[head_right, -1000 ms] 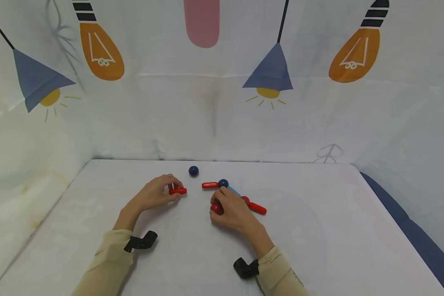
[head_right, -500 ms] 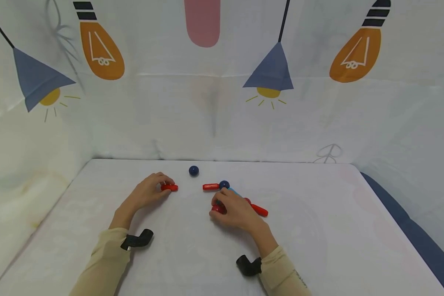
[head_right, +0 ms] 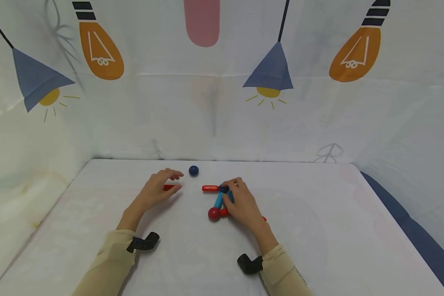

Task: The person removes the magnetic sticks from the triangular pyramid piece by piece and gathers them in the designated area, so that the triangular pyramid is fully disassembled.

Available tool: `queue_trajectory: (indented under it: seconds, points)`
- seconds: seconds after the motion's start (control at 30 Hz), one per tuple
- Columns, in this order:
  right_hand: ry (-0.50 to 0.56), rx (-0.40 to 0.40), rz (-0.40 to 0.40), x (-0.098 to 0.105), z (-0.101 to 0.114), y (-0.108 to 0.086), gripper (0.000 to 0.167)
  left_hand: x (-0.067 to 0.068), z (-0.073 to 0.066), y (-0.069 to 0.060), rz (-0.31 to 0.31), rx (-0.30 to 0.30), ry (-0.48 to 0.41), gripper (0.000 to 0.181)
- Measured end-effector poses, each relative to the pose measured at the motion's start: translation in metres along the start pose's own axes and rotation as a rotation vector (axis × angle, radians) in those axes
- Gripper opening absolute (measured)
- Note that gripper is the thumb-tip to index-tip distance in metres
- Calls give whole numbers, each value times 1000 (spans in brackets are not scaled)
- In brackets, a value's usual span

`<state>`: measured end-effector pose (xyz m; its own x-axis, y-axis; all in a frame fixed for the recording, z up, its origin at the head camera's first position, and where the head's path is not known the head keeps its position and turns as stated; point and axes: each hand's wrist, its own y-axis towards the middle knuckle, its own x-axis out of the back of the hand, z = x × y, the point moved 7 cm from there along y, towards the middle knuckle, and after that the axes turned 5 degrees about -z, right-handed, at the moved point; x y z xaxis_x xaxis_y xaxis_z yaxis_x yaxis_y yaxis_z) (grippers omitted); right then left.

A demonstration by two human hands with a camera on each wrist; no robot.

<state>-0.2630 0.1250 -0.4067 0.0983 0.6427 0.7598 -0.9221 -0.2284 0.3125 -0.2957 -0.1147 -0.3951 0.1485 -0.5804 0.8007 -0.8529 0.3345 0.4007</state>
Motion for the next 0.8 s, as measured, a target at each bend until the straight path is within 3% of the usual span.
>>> queue_trajectory:
  seconds: [0.17,0.33,0.5,0.67,0.8]
  points:
    - [41,-6,71,-6,0,0,33,-19,-33,3,70,-61,-42,30]
    - [53,83,126,-10,7,-2,32,-37,-53,1,133,-79,-36,30]
    - [34,108,102,-9,9,-3,31,-46,-58,-1,152,-65,14,27]
    - [37,92,87,-10,9,-3,32,-50,-57,-2,164,-16,-12,26]
    - [40,68,87,-11,9,-4,33,-49,-57,-2,161,-11,-30,25]
